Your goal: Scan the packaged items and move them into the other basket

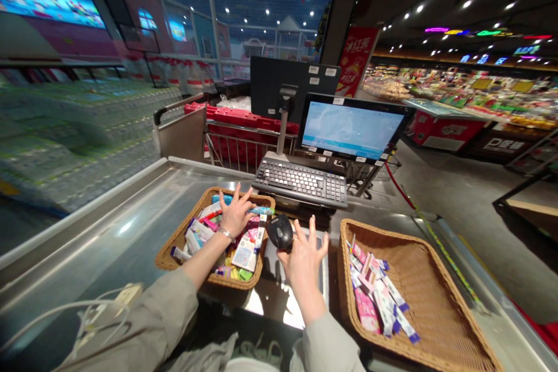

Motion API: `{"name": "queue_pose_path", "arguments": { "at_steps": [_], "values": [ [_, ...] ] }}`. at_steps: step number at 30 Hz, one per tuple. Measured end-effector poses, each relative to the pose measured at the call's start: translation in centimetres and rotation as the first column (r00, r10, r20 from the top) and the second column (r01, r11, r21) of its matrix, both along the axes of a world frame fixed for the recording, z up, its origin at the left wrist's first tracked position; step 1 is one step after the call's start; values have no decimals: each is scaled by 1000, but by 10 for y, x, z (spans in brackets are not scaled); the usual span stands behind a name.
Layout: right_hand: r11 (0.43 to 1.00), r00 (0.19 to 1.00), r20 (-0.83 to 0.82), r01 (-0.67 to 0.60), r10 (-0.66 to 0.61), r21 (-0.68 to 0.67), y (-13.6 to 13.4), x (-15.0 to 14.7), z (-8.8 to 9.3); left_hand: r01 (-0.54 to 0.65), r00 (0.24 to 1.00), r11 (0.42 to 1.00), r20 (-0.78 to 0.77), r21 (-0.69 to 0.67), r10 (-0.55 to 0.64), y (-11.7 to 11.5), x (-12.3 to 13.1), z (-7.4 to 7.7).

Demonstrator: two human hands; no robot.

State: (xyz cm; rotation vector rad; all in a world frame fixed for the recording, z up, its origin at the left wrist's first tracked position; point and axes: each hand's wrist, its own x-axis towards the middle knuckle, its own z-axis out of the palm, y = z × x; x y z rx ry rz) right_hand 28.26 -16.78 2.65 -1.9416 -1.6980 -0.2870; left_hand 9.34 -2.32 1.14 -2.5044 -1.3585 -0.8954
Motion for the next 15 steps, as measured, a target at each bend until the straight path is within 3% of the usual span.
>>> {"name": "queue_pose_path", "arguments": {
  "at_steps": [10,15],
  "values": [
    [1000,1000,4,-5,5,3,-4,3,5,20,1000,1000,0,-6,-20,0,5,5],
    [998,998,28,58,-58,-5,-6,6,5,21,1000,1000,7,-5,-21,0,11,8]
  ]
}}
